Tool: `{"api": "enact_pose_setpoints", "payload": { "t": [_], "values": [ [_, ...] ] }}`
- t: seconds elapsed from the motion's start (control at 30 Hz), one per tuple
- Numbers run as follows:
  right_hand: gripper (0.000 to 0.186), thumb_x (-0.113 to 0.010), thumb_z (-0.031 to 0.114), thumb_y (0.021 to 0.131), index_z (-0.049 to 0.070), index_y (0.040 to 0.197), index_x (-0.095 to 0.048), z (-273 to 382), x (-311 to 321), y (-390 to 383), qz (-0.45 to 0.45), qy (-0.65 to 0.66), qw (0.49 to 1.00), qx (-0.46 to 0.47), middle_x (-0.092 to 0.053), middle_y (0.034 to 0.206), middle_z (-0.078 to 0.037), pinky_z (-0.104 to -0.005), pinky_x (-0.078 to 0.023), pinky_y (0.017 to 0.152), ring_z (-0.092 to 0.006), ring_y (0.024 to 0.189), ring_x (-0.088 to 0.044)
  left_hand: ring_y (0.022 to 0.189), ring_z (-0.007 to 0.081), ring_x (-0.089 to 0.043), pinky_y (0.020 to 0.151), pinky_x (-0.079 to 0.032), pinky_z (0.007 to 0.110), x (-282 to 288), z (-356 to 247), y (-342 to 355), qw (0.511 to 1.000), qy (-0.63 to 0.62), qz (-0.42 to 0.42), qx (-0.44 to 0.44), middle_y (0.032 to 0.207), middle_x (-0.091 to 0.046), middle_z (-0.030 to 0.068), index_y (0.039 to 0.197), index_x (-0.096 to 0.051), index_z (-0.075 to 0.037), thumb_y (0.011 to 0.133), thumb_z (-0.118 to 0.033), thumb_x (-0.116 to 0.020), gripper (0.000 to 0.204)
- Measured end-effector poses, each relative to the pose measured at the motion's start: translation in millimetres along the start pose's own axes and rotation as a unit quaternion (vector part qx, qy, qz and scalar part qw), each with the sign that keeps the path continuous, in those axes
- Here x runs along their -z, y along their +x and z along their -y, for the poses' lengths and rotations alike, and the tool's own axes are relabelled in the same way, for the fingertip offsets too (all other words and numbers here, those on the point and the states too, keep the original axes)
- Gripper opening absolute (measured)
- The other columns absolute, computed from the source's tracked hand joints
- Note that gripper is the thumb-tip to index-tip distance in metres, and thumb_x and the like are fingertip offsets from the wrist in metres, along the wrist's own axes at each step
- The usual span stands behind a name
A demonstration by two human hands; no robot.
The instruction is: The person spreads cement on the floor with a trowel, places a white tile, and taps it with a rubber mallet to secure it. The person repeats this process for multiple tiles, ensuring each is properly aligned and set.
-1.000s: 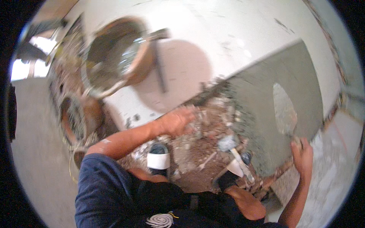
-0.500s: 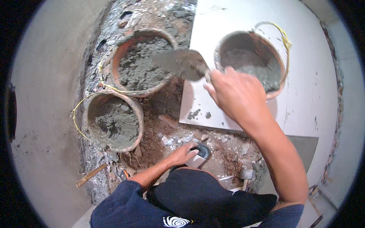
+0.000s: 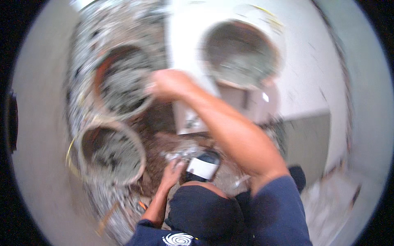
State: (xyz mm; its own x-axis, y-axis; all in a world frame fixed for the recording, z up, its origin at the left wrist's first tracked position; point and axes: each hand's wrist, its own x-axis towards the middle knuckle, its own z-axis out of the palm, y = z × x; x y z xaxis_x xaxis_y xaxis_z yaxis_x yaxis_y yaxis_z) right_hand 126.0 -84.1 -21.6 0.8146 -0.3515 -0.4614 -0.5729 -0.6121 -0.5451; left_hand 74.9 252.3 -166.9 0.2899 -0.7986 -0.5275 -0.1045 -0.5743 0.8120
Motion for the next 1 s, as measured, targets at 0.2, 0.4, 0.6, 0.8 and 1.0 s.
{"api": "enact_pose_setpoints", "payload": {
  "t": [0.2,0.4,0.6,0.8,1.0],
  "values": [
    [0.038,-0.061,0.034,0.076,-0.003,0.077,-0.068,-21.1,19.0,-130.2,-0.217,0.199,0.955,0.041,-0.066,0.075,-0.024,-0.0471,-0.054,0.071,-0.0394,0.075,-0.067,0.113,0.0267,-0.054,0.098,-0.040,0.037,-22.7,-18.6,40.9,0.996,0.017,0.086,-0.021,0.122,-0.059,0.0208,0.127,-0.053,0.006,0.098,-0.021,-0.048,0.039],
    [0.036,-0.057,0.034,0.087,-0.001,0.090,-0.065,-89.6,5.4,-351.5,-0.286,0.234,0.924,-0.102,-0.067,0.079,-0.021,-0.0479,-0.052,0.070,-0.0362,0.071,-0.066,0.118,0.0268,-0.052,0.102,-0.039,0.037,-54.1,-74.2,104.8,0.907,0.129,0.385,-0.110,0.124,-0.057,0.0194,0.130,-0.049,0.007,0.100,-0.027,-0.048,0.045],
    [0.046,-0.061,0.036,0.091,0.004,0.123,-0.059,-108.2,-97.7,-526.9,-0.450,0.331,0.699,-0.447,-0.069,0.098,-0.017,-0.0369,-0.053,0.076,-0.0248,0.086,-0.068,0.123,0.0315,-0.051,0.105,-0.037,0.038,-146.0,-189.2,155.6,0.818,0.258,0.466,-0.220,0.129,-0.055,0.0250,0.129,-0.049,0.009,0.097,-0.025,-0.053,0.046],
    [0.048,-0.065,0.028,0.088,-0.003,0.123,-0.056,-175.5,-225.0,-609.8,-0.581,0.371,0.392,-0.609,-0.068,0.093,-0.014,-0.0279,-0.051,0.065,-0.0129,0.075,-0.066,0.122,0.0372,-0.051,0.105,-0.037,0.041,-231.9,-243.5,155.7,0.784,0.316,0.437,-0.308,0.129,-0.055,0.0251,0.126,-0.053,0.005,0.096,-0.027,-0.054,0.044],
    [0.050,-0.062,0.033,0.086,-0.002,0.122,-0.056,-303.8,-307.5,-640.2,-0.590,0.265,0.344,-0.681,-0.066,0.098,-0.025,-0.0437,-0.049,0.084,-0.0400,0.096,-0.064,0.119,0.0411,-0.051,0.102,-0.039,0.045,-261.6,-244.6,136.9,0.694,0.454,0.423,-0.365,0.129,-0.055,0.0238,0.123,-0.055,0.002,0.091,-0.024,-0.059,0.041]
  ]
}}
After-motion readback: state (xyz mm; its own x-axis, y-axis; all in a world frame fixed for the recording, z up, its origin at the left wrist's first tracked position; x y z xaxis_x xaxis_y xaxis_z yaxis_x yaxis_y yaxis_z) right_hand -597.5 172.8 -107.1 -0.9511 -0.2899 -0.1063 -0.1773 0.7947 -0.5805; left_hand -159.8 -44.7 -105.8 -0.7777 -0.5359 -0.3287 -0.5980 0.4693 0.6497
